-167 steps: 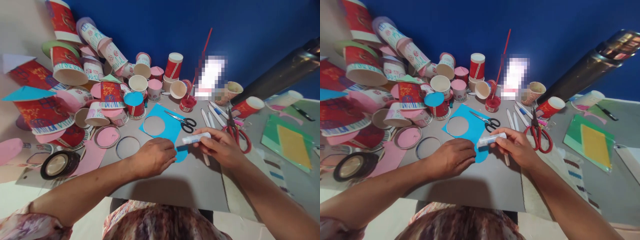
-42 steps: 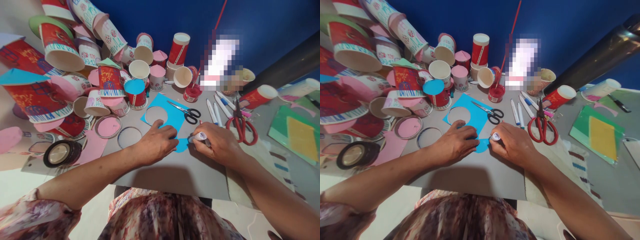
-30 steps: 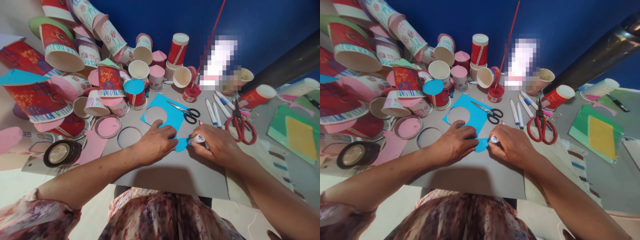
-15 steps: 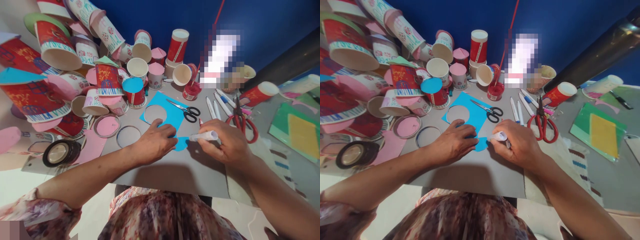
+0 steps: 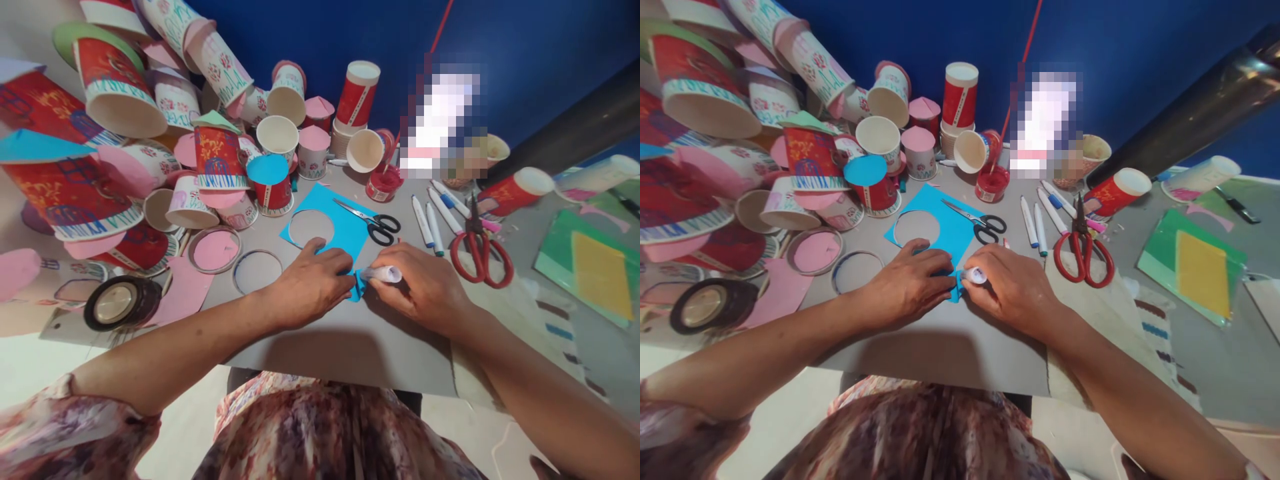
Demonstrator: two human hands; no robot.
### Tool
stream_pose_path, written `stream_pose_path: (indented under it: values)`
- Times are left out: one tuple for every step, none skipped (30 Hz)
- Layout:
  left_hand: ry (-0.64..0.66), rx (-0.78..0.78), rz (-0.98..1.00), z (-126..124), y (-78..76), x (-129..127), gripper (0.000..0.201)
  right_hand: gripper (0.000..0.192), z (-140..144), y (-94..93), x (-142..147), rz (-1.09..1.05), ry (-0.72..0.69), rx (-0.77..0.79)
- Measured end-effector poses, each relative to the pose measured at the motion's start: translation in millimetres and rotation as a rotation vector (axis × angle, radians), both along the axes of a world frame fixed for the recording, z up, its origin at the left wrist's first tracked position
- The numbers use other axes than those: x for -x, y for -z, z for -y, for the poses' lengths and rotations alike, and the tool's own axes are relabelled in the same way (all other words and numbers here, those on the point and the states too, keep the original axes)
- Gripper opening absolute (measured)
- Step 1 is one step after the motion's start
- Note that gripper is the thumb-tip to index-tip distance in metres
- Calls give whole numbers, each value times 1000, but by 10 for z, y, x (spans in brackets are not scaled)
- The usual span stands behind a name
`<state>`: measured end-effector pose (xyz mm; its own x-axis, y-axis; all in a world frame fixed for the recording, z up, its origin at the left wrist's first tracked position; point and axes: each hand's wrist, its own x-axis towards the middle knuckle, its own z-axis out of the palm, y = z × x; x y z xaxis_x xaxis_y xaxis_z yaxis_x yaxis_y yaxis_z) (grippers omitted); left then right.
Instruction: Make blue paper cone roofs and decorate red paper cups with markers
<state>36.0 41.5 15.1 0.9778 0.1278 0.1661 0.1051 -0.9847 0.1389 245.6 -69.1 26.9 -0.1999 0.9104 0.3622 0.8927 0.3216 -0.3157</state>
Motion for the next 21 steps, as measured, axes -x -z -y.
stream_pose_path:
  values:
    - [-3,1,0,1,-3,0,21,9,-4,-6,-9,1,8,5]
    - [-6,2,2,2,-7,0,21,9,-7,-16,-31,10,45,-8]
    - [-5,4,3,2,-10,1,21,10,-9,-29,-65,23,106,-38]
    - [0,7,5,1,-13,2,20,9,-8,-43,-105,35,184,-83]
    - [5,9,6,0,-16,2,19,9,-3,-56,-145,40,262,-126]
    - [11,12,8,-1,-17,3,18,8,5,-67,-178,32,316,-159]
    - [15,14,9,-2,-19,3,18,7,15,-74,-196,10,338,-180]
    - [17,14,8,-3,-20,2,18,7,26,-75,-197,-20,327,-176]
    - [14,12,7,-3,-22,1,18,8,35,-70,-181,-53,291,-151]
    - [10,11,4,-3,-25,0,19,8,42,-60,-151,-81,240,-111]
    - [5,9,0,-3,-28,-1,19,9,44,-45,-114,-100,176,-63]
    - [2,8,-5,-2,-31,-2,20,10,41,-28,-77,-104,112,-17]
    - [1,7,-9,-1,-34,-3,20,9,34,-9,-48,-92,56,25]
    - [2,6,-12,0,-36,-4,20,9,25,7,-32,-66,15,53]
    - [3,5,-14,1,-36,-3,20,8,17,20,-34,-29,-2,62]
    - [6,3,-15,2,-35,-3,19,8,10,28,-52,14,10,63]
    - [7,2,-13,3,-31,-1,19,8,8,29,-83,48,45,54]
    - [8,3,-10,2,-25,0,19,9,10,23,-122,63,94,39]
    - [8,5,-6,1,-18,2,19,10,17,8,-163,55,151,14]
    - [10,11,-2,-2,-11,4,19,11,27,-13,-200,23,210,-25]
    - [11,20,4,-8,-6,6,18,11,39,-39,-229,-24,272,-72]
